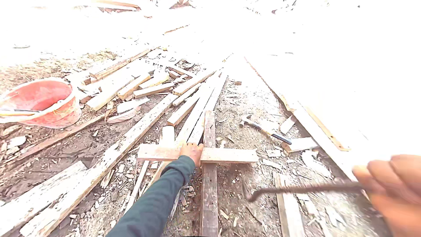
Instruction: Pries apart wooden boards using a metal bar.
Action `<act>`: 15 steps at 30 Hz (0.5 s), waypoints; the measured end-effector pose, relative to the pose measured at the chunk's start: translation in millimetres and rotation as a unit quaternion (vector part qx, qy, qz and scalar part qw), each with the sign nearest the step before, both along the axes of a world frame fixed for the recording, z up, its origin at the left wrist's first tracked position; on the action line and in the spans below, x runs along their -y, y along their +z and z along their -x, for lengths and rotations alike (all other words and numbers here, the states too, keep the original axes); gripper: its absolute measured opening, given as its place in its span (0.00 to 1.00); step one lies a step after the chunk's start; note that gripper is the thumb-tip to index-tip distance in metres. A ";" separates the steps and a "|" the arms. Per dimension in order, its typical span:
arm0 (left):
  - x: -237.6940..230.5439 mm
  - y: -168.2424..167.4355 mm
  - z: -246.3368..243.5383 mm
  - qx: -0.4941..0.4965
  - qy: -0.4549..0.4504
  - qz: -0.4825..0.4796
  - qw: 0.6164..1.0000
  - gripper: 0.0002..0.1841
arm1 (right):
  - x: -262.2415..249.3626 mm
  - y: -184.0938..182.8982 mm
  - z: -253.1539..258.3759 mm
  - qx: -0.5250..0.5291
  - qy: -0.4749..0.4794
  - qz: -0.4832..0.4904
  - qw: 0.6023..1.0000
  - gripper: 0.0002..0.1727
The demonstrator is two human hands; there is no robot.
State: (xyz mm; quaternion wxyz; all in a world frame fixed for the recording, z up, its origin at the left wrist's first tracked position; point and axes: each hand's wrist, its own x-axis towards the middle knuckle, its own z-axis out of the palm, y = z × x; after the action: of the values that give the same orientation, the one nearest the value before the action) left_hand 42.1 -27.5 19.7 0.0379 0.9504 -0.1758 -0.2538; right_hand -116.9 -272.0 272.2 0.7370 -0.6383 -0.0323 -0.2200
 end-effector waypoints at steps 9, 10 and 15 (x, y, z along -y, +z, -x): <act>0.2 -3.6 -39.7 0.018 0.017 0.046 0.999 0.39 | -66.2 -2.0 -250.3 -0.148 -0.085 0.039 0.985 0.26; 0.1 0.0 -48.4 0.006 0.018 0.037 0.999 0.39 | -70.4 -7.7 -265.8 -0.160 -0.088 0.044 0.982 0.26; -0.6 2.7 -65.9 0.012 -0.031 0.020 0.999 0.41 | -78.0 -22.4 -322.9 -0.195 -0.094 0.064 0.974 0.24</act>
State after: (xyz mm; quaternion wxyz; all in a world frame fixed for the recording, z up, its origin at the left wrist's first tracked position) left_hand 108.1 -26.9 22.4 0.0465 0.9465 -0.2106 -0.2402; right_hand 206.0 -193.9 249.8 0.6628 -0.7148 0.1586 -0.1571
